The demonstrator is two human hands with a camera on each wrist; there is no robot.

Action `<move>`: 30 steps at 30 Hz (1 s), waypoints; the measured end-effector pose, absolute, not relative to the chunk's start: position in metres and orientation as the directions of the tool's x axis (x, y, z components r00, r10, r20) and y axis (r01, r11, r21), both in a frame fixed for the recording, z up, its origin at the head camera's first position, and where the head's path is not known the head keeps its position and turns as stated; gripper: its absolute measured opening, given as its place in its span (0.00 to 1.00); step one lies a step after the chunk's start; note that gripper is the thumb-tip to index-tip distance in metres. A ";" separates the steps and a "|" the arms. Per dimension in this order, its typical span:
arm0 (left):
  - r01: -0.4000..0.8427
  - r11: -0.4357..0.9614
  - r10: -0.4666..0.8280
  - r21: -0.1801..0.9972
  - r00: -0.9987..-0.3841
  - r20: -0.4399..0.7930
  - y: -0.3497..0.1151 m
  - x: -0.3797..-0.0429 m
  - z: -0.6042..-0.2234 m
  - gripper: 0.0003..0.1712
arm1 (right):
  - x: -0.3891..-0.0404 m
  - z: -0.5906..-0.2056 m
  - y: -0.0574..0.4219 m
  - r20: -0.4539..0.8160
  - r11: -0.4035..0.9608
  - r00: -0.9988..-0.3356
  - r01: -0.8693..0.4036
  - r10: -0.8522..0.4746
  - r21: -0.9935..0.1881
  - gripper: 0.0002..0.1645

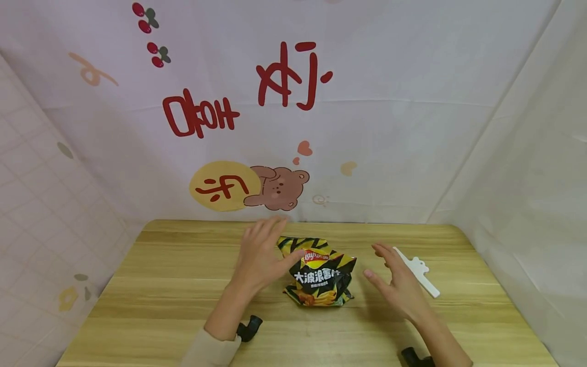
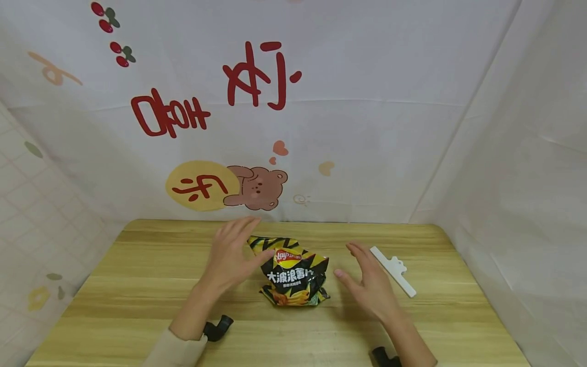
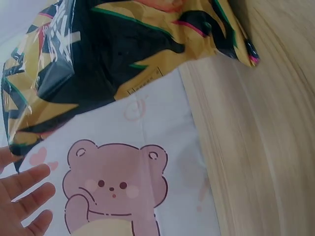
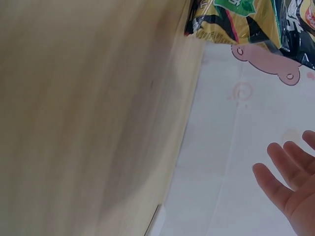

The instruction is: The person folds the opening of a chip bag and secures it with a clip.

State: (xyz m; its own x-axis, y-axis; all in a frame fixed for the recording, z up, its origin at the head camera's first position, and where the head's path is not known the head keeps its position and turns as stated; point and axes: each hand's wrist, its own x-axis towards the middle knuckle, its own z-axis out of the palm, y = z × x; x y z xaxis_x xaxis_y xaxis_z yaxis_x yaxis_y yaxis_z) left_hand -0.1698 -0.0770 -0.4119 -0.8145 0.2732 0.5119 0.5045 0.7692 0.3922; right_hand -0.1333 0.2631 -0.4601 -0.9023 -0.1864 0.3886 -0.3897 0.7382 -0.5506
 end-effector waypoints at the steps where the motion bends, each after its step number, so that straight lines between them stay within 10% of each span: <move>1: 0.512 0.766 0.278 0.388 -0.809 0.518 -0.075 -0.170 -0.412 0.46 | -0.134 -0.460 0.262 0.398 0.734 -0.899 -0.396 -0.186 -0.552 0.38; 30: 0.675 0.666 0.353 0.318 -0.661 0.663 -0.044 -0.172 -0.413 0.31 | -0.143 -0.455 0.224 0.407 0.520 -0.900 -0.426 -0.156 -0.741 0.26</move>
State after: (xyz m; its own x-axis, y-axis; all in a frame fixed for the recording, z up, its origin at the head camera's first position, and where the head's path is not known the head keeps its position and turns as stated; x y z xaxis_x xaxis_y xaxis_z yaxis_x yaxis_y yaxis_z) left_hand -0.1723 -0.0442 -0.4125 -0.6607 0.3526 0.6627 0.6748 0.6658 0.3185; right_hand -0.1429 0.2240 -0.4550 -0.8997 -0.1565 0.4074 -0.4258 0.5196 -0.7408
